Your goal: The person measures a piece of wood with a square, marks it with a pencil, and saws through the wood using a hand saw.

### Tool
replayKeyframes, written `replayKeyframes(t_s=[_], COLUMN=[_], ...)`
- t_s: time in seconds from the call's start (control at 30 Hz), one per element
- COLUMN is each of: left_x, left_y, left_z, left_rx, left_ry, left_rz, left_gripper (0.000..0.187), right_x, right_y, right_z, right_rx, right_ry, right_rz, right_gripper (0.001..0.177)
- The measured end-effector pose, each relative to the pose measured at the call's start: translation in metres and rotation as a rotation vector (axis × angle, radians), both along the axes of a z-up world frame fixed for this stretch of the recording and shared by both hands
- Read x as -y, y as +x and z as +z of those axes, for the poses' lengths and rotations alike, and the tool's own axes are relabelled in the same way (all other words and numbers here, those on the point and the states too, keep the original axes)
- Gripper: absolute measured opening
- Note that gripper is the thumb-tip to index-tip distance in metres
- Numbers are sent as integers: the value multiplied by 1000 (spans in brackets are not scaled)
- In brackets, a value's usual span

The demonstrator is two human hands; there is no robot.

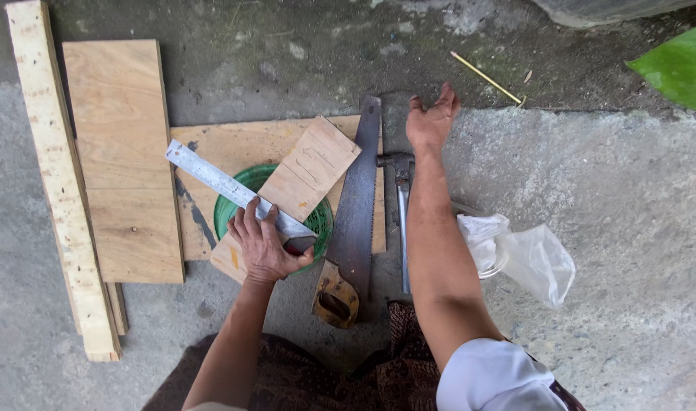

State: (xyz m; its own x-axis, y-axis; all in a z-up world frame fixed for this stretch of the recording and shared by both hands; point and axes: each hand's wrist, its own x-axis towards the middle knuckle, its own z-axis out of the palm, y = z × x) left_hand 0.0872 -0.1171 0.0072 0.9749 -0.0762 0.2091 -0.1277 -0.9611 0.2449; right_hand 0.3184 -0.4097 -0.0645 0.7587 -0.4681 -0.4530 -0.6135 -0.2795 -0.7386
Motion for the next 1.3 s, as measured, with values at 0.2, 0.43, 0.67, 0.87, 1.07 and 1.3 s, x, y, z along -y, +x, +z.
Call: replayKeyframes(t_s=[0.2,0.43,0.67,0.87,1.07,1.3], left_x=[-2,8,9,7,6,3], left_y=[1,3,8,8,9,7], left_z=[-1,12,9,4,4,6], left_rx=[-32,14,-93,-128,-160,-239], left_ry=[34,5,82,105,116,123], left_rz=[2,14,51,61,74,80], left_gripper=[99,96,99,102,105,106], right_x=[17,46,72,70,62,59], right_y=[24,36,44,33,25,29], right_z=[-41,-34,-60,-30,-39,-51], right_rx=[56,-138,-173,-256,-95,37], right_ry=[-127,-224,-285,-275,-423,-687], right_rz=[-66,-14,229,178,180,431], right_gripper=[83,90,91,90,45,15])
